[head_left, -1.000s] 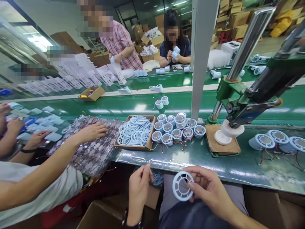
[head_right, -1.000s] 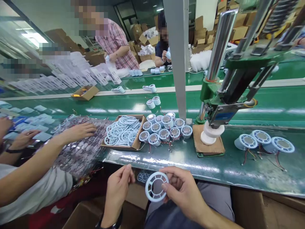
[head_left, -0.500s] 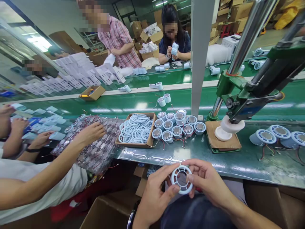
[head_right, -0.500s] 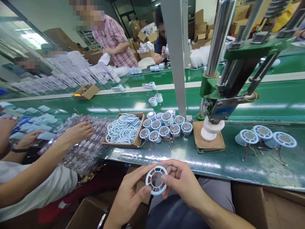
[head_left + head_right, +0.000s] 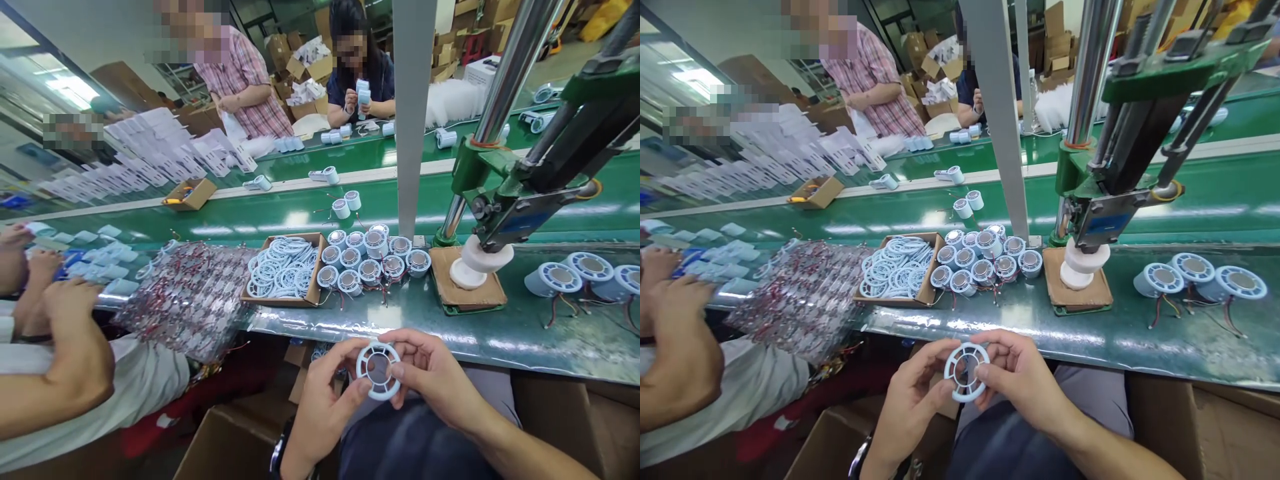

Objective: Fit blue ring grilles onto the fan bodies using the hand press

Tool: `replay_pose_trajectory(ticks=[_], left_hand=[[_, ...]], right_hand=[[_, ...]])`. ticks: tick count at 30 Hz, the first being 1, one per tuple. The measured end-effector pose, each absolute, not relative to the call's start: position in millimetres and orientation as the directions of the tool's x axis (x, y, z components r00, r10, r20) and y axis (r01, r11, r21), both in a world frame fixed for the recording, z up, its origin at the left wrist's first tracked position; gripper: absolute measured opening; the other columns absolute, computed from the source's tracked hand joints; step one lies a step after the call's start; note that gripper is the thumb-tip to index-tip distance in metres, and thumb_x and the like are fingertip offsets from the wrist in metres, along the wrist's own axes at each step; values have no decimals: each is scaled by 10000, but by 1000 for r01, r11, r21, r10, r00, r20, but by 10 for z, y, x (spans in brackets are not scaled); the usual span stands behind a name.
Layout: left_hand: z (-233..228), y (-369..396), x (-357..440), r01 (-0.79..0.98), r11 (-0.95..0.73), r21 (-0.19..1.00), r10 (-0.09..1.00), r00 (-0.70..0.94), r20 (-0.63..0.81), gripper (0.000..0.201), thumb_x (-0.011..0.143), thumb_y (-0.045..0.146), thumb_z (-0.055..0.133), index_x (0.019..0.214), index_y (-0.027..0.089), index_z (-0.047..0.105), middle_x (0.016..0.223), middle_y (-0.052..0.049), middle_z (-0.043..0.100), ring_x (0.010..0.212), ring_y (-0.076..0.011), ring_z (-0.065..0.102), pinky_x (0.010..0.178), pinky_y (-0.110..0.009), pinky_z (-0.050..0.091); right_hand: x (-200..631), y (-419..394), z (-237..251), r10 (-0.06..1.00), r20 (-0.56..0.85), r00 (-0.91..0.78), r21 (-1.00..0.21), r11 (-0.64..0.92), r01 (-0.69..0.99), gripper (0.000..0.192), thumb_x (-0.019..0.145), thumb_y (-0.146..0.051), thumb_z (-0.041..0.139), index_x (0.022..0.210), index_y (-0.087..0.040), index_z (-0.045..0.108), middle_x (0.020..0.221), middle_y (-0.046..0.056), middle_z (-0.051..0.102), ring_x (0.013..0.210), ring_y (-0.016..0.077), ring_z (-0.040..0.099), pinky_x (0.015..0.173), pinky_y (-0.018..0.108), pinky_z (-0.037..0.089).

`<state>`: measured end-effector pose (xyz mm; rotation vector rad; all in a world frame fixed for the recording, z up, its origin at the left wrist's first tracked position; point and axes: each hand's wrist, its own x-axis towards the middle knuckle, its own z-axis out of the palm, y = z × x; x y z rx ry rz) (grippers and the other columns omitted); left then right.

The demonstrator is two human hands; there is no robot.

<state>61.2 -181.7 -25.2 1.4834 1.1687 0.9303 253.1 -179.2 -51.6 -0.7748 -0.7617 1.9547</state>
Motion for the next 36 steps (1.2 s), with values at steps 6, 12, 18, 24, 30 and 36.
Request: replay_pose_trajectory(ticks=[6,12,18,24,30,36], left_hand=[[-475,-2090,620,-82,227,970,956,212,-205,607,794,362,812,1340,206,598,1184,-129,738,1045,-275,723,885,-331,593],[-505,-2250,765,-92,247,965,964,128,-235,679,802,302,811,1415,217,531,1196,-120,716,1071,-279,713,935,-341,586],[-484,-2253,857,-201,249,947,968,59,-242,681,780,354,837,1384,209,557,1059,-85,736,964,-243,725,877,-322,594],[-465,-2273,902,-206,229,951,973,17,-231,710,783,372,828,1405,202,531,1020,-87,736,912,-244,729,798,-316,612],[-427,-2280,902,-241,226,944,973,13,-229,686,781,347,839,1387,226,543,974,-59,733,850,-204,728,770,-279,609],[-459,-2299,881,-230,230,946,973,25,-231,703,776,382,839,1393,224,540,1046,-92,734,895,-239,733,798,-330,622]], right_hand=[[2436,-1928,-623,953,-150,-263,-928,-227,-295,343,834,-387,769,1108,-184,726,787,33,722,626,107,679,612,203,588],[2424,-1955,-564,955,-144,-258,-917,-227,-327,298,829,-372,782,1078,-217,729,806,36,747,688,123,713,655,196,597],[2464,-1965,-522,948,-147,-283,-903,-245,-352,312,832,-379,785,1088,-216,715,800,33,745,678,110,699,645,183,586],[2458,-1961,-528,943,-151,-297,-871,-269,-412,351,836,-364,785,1127,-229,642,773,-11,684,628,92,679,607,189,592],[2452,-1940,-531,937,-144,-317,-840,-285,-461,422,835,-356,791,1170,-245,561,771,-40,634,625,91,685,598,199,599],[2452,-1932,-549,923,-164,-347,-825,-322,-464,436,829,-358,799,1169,-237,556,780,-32,661,617,90,688,606,201,599]])
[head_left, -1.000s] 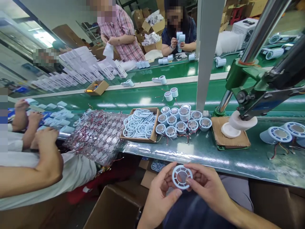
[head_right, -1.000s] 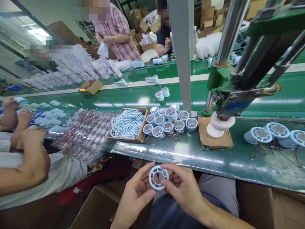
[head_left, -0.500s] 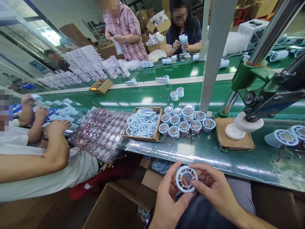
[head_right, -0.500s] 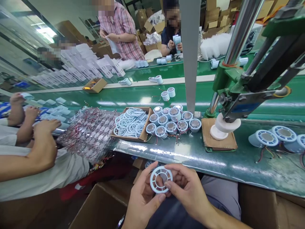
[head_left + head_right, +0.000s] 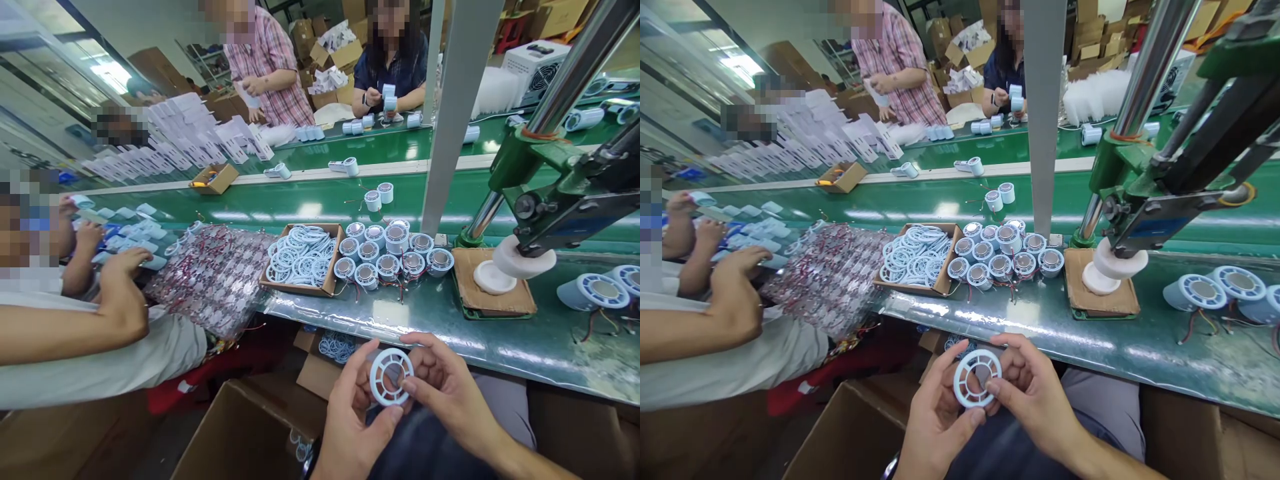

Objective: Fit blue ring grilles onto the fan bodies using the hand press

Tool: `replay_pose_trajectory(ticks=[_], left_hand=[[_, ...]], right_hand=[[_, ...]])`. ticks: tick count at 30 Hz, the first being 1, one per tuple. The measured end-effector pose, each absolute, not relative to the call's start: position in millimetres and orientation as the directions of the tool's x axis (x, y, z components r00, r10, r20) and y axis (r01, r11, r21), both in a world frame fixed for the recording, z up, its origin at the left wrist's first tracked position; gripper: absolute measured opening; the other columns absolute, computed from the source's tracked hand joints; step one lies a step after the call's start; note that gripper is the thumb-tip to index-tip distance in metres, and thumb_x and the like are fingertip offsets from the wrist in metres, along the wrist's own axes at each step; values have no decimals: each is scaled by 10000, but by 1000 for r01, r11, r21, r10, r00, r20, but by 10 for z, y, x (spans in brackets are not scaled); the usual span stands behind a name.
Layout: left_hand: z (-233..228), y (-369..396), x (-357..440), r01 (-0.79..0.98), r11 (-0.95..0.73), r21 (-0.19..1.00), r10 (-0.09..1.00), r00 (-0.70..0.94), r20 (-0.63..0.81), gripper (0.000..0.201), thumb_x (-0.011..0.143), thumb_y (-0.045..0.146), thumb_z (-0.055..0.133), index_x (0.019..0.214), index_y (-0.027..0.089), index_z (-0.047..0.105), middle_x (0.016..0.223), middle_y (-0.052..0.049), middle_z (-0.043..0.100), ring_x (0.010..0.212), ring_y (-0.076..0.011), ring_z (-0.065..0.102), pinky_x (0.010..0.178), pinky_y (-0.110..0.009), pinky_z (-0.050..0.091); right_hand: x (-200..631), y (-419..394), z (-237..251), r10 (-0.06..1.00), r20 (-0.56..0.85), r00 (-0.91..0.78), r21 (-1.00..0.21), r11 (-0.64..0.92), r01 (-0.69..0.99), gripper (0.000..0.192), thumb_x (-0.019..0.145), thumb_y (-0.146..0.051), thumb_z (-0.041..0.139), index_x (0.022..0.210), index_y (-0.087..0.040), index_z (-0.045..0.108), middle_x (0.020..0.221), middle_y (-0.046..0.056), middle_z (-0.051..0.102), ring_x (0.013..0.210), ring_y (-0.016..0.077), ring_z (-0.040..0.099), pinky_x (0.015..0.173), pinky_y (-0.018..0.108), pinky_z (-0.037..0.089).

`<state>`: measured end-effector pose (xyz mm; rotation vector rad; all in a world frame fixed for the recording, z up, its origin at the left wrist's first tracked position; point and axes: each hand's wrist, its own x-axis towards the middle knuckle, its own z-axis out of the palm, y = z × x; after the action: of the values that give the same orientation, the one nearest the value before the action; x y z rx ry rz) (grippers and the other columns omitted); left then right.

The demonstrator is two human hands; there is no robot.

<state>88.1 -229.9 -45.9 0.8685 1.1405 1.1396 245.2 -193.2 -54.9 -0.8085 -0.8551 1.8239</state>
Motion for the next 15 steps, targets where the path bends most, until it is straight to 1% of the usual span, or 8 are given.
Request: replay_pose_trajectory(ticks=[5,10,13,15], left_hand=[[-469,-2324,869,-209,212,955,977,13,-214,663,757,398,855,1340,218,596,1129,-111,747,980,-251,733,885,-337,603],[-426,-2332,879,-186,215,959,976,18,-215,635,755,395,854,1320,230,615,1169,-101,751,1016,-242,733,893,-299,592],[-437,-2338,841,-180,210,961,978,53,-203,625,779,371,831,1339,217,599,1182,-111,741,1025,-251,728,893,-310,592],[-538,-2329,766,-131,203,970,978,83,-193,614,804,348,798,1362,209,581,1227,-123,716,1060,-263,713,917,-329,584]], right_hand=[[2456,-1892,-563,876,-170,-451,-791,-395,-468,394,820,-380,805,1103,-200,596,779,2,703,603,100,696,563,182,579],[2442,-1888,-567,865,-174,-471,-773,-416,-479,405,804,-389,816,1096,-201,609,788,2,705,605,101,693,548,181,575],[2436,-1888,-585,863,-180,-473,-809,-403,-429,417,813,-425,794,1115,-206,608,797,8,704,612,110,689,550,194,576],[2474,-1879,-637,862,-176,-475,-883,-351,-310,408,840,-418,753,1163,-212,614,845,29,717,679,127,701,607,217,592]])
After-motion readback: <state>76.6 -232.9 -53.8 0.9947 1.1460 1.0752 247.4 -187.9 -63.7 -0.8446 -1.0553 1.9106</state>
